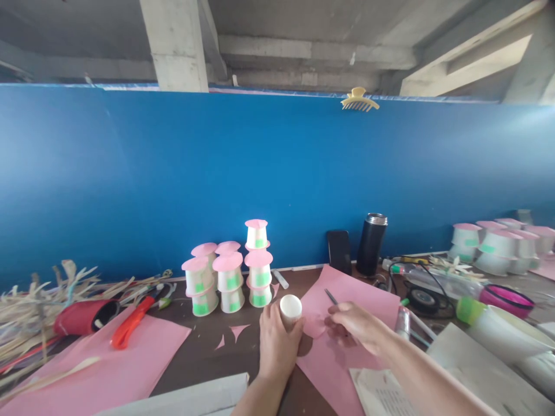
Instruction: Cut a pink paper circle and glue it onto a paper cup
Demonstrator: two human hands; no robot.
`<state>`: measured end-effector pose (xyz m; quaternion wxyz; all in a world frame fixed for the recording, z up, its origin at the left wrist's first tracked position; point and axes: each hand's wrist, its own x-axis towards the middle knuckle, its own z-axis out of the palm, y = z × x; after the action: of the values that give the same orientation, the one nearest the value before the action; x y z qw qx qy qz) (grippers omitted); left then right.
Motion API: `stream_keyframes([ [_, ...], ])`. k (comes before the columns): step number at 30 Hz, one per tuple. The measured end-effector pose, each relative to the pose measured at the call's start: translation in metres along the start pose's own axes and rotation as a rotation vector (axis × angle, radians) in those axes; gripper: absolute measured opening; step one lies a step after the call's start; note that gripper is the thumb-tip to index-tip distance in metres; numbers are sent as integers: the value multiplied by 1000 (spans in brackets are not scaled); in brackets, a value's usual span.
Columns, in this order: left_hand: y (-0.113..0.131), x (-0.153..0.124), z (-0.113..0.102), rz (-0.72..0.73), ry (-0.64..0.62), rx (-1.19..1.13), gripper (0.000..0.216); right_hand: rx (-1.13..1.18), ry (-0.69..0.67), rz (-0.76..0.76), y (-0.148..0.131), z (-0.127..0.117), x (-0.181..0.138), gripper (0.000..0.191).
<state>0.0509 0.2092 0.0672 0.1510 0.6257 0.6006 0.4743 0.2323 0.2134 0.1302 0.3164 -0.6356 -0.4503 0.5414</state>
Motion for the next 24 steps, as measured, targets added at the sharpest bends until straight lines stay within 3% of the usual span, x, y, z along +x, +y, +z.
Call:
stream_keyframes([
  [13, 4, 0, -1, -32, -1, 28, 48, 11, -49, 4, -6, -1, -27, 23],
  [24, 7, -1, -3, -46, -19, 51, 43, -3, -60, 22, -1, -3, -27, 20],
])
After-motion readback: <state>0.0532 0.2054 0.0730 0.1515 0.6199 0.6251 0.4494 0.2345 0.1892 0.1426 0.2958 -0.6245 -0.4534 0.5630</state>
